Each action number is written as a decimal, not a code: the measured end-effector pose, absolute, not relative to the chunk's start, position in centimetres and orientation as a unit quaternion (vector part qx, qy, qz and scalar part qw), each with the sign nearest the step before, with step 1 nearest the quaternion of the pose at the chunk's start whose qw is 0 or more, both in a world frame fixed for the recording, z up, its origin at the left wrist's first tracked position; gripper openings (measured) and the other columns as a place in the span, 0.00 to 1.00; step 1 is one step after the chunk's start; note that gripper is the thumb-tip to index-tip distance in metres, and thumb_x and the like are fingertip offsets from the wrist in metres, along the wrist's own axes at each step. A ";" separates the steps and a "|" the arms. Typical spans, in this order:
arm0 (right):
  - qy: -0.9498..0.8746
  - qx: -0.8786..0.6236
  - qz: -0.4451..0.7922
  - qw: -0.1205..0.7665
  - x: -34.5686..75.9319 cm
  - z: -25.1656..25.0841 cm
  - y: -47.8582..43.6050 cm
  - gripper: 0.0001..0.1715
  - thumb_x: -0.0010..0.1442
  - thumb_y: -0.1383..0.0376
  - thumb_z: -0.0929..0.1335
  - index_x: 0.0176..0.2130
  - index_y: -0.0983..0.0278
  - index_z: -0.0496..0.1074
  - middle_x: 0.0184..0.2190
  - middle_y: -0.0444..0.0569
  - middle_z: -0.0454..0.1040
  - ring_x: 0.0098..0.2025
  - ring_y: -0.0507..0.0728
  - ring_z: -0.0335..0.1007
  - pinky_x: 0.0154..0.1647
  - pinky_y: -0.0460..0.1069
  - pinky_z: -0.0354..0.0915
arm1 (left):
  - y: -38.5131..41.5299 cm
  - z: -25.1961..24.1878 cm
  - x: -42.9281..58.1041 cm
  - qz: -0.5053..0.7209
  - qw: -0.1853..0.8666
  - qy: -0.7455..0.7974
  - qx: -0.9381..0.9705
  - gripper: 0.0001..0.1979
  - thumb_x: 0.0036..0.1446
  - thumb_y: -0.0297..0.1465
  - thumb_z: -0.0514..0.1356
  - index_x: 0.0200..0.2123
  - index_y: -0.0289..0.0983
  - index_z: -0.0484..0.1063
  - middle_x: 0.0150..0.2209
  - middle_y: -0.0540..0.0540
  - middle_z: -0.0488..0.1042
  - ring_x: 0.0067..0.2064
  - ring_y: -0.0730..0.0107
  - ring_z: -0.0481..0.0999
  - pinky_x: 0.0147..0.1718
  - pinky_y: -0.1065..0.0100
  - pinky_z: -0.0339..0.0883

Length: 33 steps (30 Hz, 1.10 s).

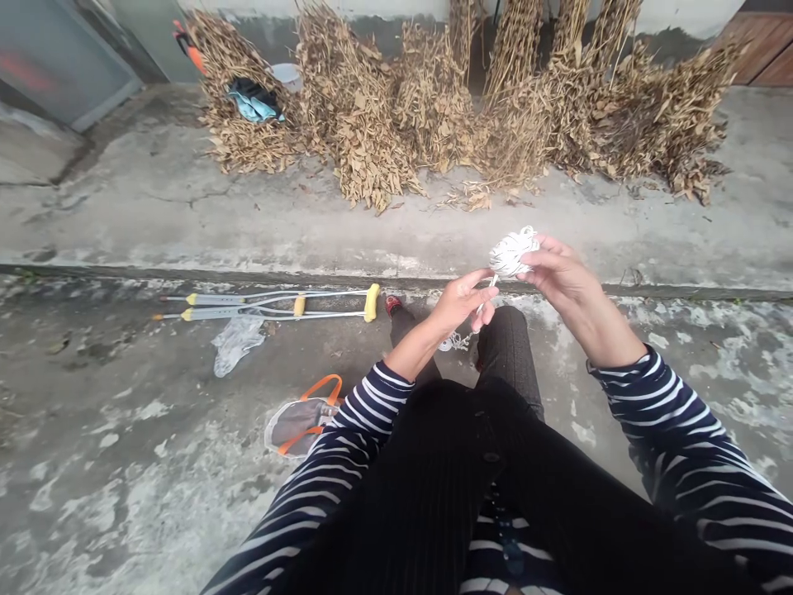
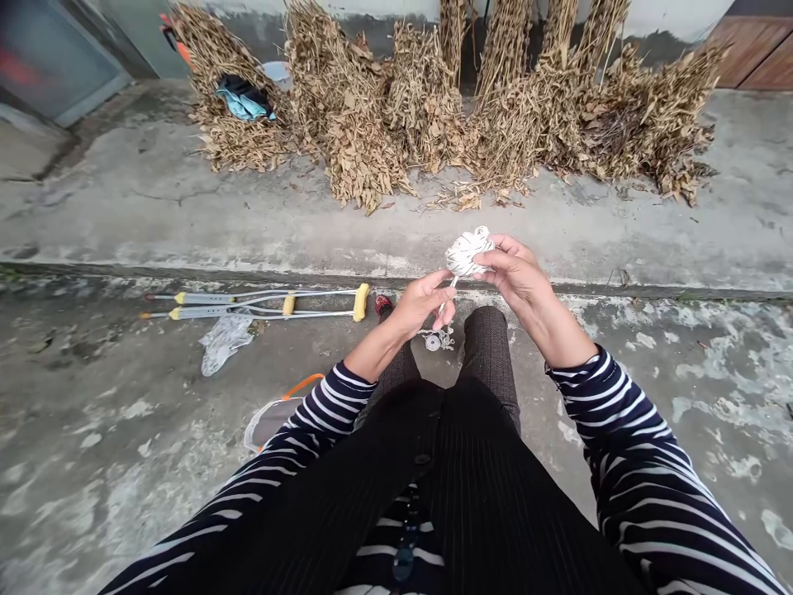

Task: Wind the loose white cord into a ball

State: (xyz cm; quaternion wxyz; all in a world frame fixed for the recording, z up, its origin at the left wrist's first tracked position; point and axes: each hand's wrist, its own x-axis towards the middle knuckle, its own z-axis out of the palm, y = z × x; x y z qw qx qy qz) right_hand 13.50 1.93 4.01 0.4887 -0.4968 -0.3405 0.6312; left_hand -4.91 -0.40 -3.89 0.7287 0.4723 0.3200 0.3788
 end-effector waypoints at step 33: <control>-0.355 -0.485 0.648 0.468 12.8 5.0 1.7 0.28 0.32 0.71 0.79 0.36 0.67 0.73 0.32 0.46 0.77 0.28 0.50 0.73 0.24 0.43 0.71 | 2.9 -6.5 -2.1 0.470 0.631 0.421 0.450 0.05 0.59 0.26 0.63 0.31 0.32 0.77 0.25 0.49 0.77 0.26 0.76 0.76 0.26 0.75 0.72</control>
